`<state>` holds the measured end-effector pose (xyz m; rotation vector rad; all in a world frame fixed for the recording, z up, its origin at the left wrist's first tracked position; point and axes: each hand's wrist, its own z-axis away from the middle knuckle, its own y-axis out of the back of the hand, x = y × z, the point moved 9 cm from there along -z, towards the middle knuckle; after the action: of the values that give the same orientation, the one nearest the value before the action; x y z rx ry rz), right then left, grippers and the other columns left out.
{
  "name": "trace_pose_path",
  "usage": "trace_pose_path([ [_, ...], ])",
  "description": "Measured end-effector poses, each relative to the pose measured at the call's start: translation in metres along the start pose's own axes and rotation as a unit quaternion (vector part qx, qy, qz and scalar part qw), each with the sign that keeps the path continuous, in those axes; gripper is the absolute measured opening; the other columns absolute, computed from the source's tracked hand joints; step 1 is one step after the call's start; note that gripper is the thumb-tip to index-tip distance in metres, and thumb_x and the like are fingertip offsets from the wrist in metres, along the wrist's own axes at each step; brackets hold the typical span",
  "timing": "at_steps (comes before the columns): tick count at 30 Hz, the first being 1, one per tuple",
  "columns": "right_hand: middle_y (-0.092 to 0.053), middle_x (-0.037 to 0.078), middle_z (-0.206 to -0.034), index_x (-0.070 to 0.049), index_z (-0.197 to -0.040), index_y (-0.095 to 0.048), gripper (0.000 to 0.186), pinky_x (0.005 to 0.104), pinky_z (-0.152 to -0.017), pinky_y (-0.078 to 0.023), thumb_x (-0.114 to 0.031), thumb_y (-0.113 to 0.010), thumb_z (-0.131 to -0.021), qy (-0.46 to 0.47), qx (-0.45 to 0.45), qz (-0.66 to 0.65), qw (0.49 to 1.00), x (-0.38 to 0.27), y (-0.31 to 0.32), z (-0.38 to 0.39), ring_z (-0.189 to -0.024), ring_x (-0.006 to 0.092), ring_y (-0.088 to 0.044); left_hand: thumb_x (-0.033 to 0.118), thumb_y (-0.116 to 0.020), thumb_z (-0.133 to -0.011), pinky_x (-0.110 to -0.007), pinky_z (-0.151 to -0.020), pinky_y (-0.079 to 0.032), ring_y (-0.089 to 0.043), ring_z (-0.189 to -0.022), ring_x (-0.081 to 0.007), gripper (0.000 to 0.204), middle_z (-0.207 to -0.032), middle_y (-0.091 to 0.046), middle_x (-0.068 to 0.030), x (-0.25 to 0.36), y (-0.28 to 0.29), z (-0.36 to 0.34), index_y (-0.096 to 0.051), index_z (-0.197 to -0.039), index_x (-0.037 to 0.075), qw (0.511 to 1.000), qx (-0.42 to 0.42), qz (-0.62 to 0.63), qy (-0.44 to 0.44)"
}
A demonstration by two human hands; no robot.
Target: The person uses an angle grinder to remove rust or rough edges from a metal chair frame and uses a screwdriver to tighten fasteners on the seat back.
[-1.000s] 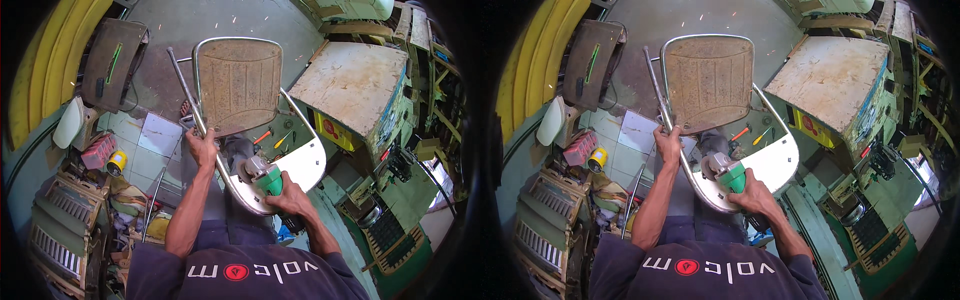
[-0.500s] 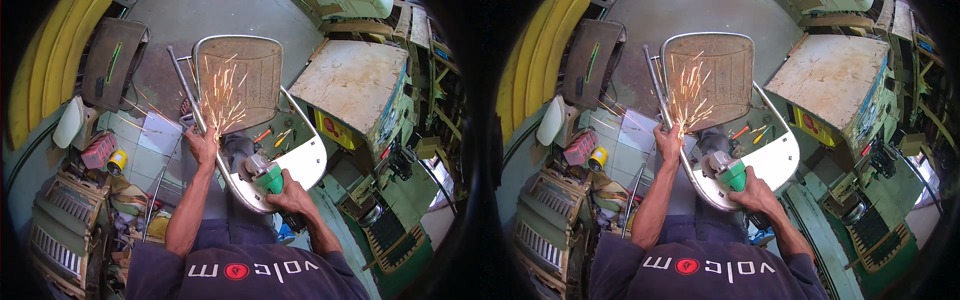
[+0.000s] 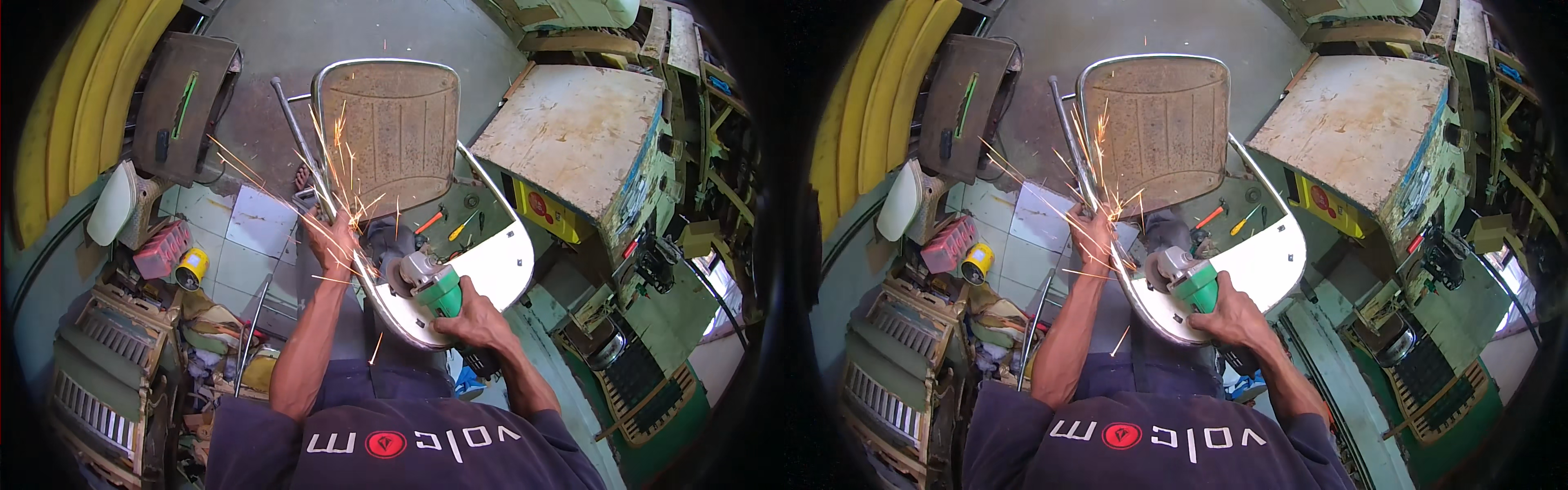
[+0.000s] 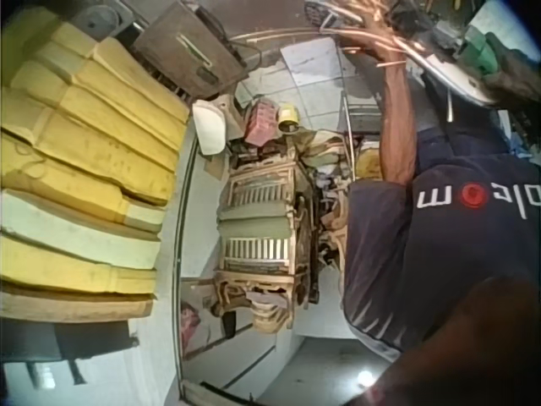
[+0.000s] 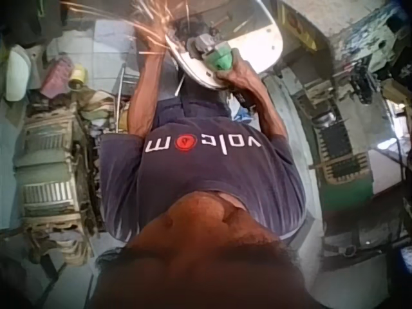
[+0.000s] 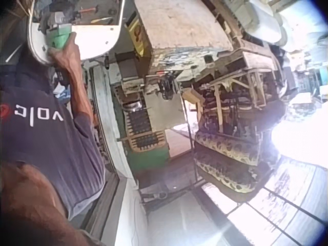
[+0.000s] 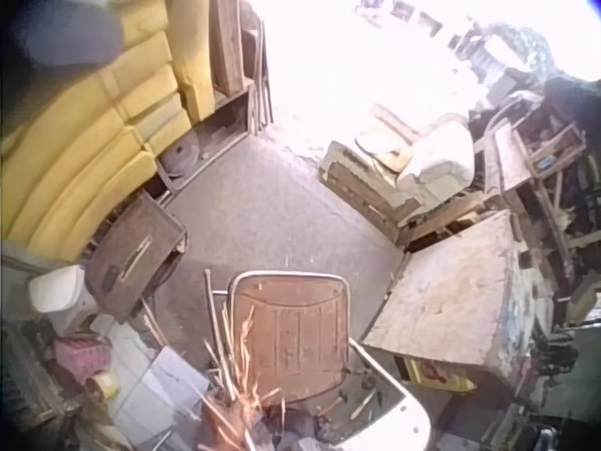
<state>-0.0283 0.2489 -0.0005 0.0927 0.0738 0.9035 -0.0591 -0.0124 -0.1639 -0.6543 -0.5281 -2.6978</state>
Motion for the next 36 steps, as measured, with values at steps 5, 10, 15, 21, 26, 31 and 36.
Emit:
trace_pose_path([
  [5,-0.068,0.033,-0.104,0.005,-0.13,-0.043,0.085,0.048,-0.09,-0.052,-0.04,-0.082,-0.069,0.005,-0.001,0.002,1.0,-0.002,-0.001,0.001,-0.097,0.0446,-0.07,0.028,-0.078,-0.086,-0.035,-0.053,-0.05,-0.059,-0.058,-0.0195,0.066,-0.085,-0.057,-0.0102,-0.001,0.014,-0.014,-0.045,-0.133,-0.005,0.989,0.077,-0.105,-0.07],
  [10,-0.068,0.032,-0.104,0.005,-0.13,-0.043,0.085,0.0478,-0.089,-0.053,-0.039,-0.082,-0.069,0.004,0.0,0.004,1.0,0.0,-0.002,0.001,-0.096,0.0442,-0.07,0.025,-0.08,-0.084,-0.034,-0.06,-0.051,-0.061,-0.069,-0.0228,0.064,-0.088,-0.062,-0.0119,-0.024,0.011,-0.016,-0.05,-0.133,-0.004,0.999,0.05,-0.013,-0.015],
  [15,-0.068,0.037,-0.099,0.007,-0.129,-0.041,0.083,0.0517,-0.086,-0.054,-0.039,-0.08,-0.073,0.021,0.004,0.004,1.0,0.003,0.001,0.006,-0.094,0.0491,-0.07,0.026,-0.079,-0.086,-0.032,-0.048,-0.051,-0.06,-0.064,-0.0191,0.068,-0.092,-0.056,-0.0107,-0.002,0.008,-0.01,-0.042,-0.135,-0.005,0.998,0.034,-0.047,-0.012],
  [21,-0.068,0.035,-0.098,0.005,-0.125,-0.043,0.076,0.0532,-0.086,-0.053,-0.037,-0.08,-0.072,0.025,-0.005,0.041,0.999,0.018,0.01,0.033,-0.095,0.0501,-0.069,0.021,-0.078,-0.087,-0.03,-0.046,-0.052,-0.059,-0.064,-0.0182,0.069,-0.094,-0.056,-0.0108,-0.021,0.015,-0.024,-0.039,-0.137,-0.004,0.999,0.026,-0.013,-0.021],
  [26,-0.068,0.035,-0.099,0.004,-0.125,-0.043,0.077,0.0538,-0.087,-0.052,-0.037,-0.08,-0.071,0.038,-0.03,0.056,0.997,0.026,0.009,0.04,-0.096,0.0497,-0.068,0.022,-0.078,-0.086,-0.031,-0.047,-0.053,-0.063,-0.062,-0.0199,0.066,-0.095,-0.061,-0.0142,-0.011,0.012,-0.019,-0.042,-0.134,-0.005,0.999,0.027,-0.021,-0.018],
  [31,-0.069,0.034,-0.1,0.004,-0.126,-0.044,0.077,0.0537,-0.089,-0.052,-0.037,-0.079,-0.071,0.014,-0.041,0.07,0.997,0.019,0.01,0.041,-0.099,0.0492,-0.068,0.02,-0.078,-0.088,-0.032,-0.049,-0.052,-0.06,-0.061,-0.0191,0.064,-0.098,-0.058,-0.0125,-0.034,0.012,-0.034,-0.042,-0.135,-0.003,0.995,0.003,0.085,-0.054],
  [36,-0.068,0.035,-0.101,0.004,-0.127,-0.043,0.078,0.0541,-0.089,-0.052,-0.036,-0.08,-0.072,0.057,-0.027,0.052,0.997,0.031,0.002,0.038,-0.1,0.0508,-0.068,0.023,-0.079,-0.087,-0.035,-0.05,-0.052,-0.062,-0.064,-0.0199,0.065,-0.1,-0.06,-0.0137,-0.011,0.019,-0.022,-0.044,-0.136,-0.004,0.999,0.035,-0.026,-0.005],
])
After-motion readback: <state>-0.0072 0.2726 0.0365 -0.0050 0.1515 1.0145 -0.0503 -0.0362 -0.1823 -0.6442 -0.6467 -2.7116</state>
